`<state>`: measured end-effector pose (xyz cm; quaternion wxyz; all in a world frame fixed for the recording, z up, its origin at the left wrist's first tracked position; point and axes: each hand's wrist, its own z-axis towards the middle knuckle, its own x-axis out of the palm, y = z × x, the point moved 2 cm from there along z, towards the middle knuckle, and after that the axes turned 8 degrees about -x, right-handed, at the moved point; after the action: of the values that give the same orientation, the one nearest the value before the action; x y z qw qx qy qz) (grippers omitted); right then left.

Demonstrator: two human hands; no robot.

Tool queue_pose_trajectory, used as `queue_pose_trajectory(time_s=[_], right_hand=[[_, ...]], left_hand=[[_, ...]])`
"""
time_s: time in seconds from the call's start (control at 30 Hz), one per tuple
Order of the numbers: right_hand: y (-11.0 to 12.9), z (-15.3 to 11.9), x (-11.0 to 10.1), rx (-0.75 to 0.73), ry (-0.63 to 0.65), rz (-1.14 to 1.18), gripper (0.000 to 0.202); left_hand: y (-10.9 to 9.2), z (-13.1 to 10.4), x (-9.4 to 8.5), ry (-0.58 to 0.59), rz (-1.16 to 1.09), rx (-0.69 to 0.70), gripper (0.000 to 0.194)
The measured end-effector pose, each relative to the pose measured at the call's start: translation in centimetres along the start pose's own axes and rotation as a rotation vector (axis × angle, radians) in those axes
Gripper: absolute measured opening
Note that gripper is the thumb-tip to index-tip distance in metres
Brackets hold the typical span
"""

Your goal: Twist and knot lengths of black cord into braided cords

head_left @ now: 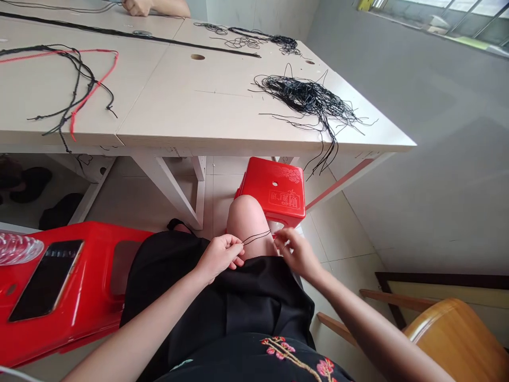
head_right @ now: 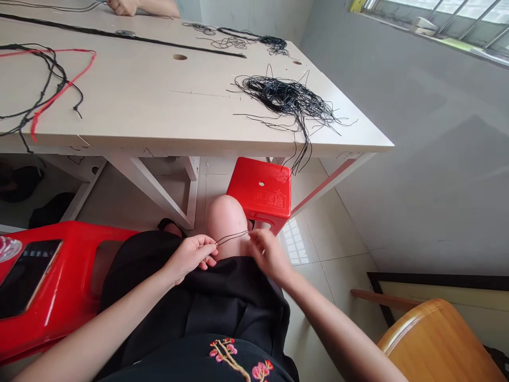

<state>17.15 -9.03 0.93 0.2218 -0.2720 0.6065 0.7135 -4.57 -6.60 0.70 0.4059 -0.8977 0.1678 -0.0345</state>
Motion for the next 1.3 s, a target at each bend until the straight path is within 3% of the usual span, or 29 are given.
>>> queue_pose_trajectory(time_s=[0.1, 0.17, 0.3, 0.4, 0.57, 0.77, 1.0, 1.1, 1.2, 1.3], right_hand=[[2.2, -3.4, 2.2, 0.011, 0.224, 0.077, 0.007], [2.5, -4.6, 2.8, 0.017, 0.263, 0.052, 0.01], [2.7, -3.9, 3.7, -0.222, 0.035, -0.134, 0.019], [3.0, -2.2, 5.0, -0.338, 0.005, -0.257, 0.025], [3.1, -1.5, 5.5, -0.347, 0.031, -0.335, 0.026], [2.4, -4.0, 5.4, -0.311, -0.059, -0.302, 0.025], [1.7, -6.8, 5.4, -0.155, -0.171, -0.221, 0.018], [2.3, -7.1, 4.7, -0.198, -0.182, -0.296, 0.019], [3.6, -5.8, 4.7, -0.403, -0.096, -0.45, 0.033], [4.6, -3.7, 6.4, -0.513, 0.179, -0.392, 0.047]], left_hand=[[0.3, -0.4, 0.5, 0.045, -0.012, -0.026, 0.013], [0.5, -0.6, 0.8, 0.074, -0.018, -0.037, 0.015], [0.7, -0.8, 1.2, 0.082, -0.032, -0.051, 0.019], [0.6, -0.8, 1.4, 0.103, -0.053, -0.048, 0.021], [1.0, -0.8, 1.7, 0.101, -0.06, -0.05, 0.019], [3.0, -1.1, 1.7, 0.106, 0.01, -0.048, 0.018], [3.8, -1.3, 2.2, 0.156, 0.147, 0.036, 0.019], [4.1, -1.4, 2.5, 0.173, 0.18, 0.053, 0.018], [4.5, -1.7, 2.9, 0.175, 0.162, 0.087, 0.016], [4.5, -1.8, 2.8, 0.098, 0.162, 0.184, 0.018]])
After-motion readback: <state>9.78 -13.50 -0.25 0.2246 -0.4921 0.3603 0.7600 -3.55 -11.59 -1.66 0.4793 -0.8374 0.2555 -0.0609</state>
